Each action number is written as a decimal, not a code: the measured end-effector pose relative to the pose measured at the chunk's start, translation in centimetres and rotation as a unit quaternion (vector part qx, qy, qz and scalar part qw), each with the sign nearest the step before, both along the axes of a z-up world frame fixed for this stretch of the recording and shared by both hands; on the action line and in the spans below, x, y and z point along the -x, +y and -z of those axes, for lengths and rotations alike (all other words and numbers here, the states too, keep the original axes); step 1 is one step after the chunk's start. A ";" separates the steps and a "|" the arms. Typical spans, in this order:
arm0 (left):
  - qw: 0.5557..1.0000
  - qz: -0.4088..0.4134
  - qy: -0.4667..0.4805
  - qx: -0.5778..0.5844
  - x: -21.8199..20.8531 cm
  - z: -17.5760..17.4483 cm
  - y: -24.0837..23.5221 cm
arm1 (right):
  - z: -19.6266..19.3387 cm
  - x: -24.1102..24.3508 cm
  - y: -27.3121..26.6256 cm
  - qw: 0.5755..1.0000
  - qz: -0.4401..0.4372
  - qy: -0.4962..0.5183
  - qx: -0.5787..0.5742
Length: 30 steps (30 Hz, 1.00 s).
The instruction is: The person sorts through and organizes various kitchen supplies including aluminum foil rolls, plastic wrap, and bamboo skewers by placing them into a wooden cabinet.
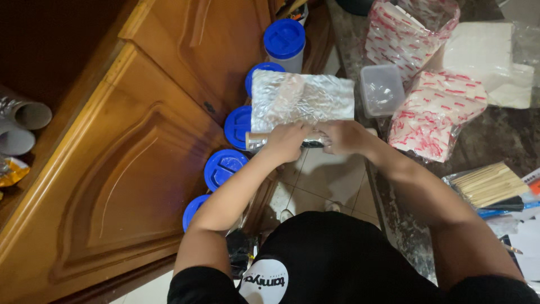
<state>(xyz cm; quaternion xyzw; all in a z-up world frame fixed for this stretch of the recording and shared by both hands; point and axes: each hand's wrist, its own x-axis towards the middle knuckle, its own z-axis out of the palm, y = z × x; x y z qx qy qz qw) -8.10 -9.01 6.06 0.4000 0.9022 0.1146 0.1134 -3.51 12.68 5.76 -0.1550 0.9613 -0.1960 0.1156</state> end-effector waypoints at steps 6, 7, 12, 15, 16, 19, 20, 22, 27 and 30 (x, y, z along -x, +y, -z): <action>0.955 0.026 0.294 -0.017 2.2 1.7 -0.9 | -0.4 3.6 2.0 0.994 -0.042 -0.019 0.095; 0.945 0.017 0.323 -0.047 2.6 1.2 -1.4 | -1.1 3.9 2.0 0.994 -0.045 -0.017 0.093; 0.928 -0.071 0.282 -0.231 3.0 -3.0 -5.1 | -5.2 2.4 4.8 0.988 0.041 -0.097 0.115; 0.870 -0.181 0.134 -0.438 3.9 -2.7 -6.1 | -5.8 1.5 5.9 0.989 0.054 -0.084 0.110; 0.852 -0.177 0.033 -0.491 4.4 -2.0 -5.8 | -5.7 1.4 6.0 0.989 0.054 -0.085 0.110; 0.830 -0.169 -0.006 -0.531 4.4 0.3 -4.8 | -5.9 0.7 6.3 0.989 0.071 -0.100 0.088; 0.835 -0.162 0.059 -0.523 4.2 0.8 -4.3 | -6.0 0.5 6.2 0.989 0.081 -0.101 0.074; 0.827 -0.180 0.061 -0.530 4.1 1.2 -3.4 | -6.2 0.4 6.1 0.989 0.093 -0.102 0.061; 0.808 -0.199 0.043 -0.553 3.9 0.9 -2.6 | -6.2 -0.3 6.0 0.991 0.099 -0.037 0.077; 0.811 -0.207 0.021 -0.546 4.1 0.4 -2.5 | -6.4 -0.5 5.5 0.992 0.111 0.014 0.051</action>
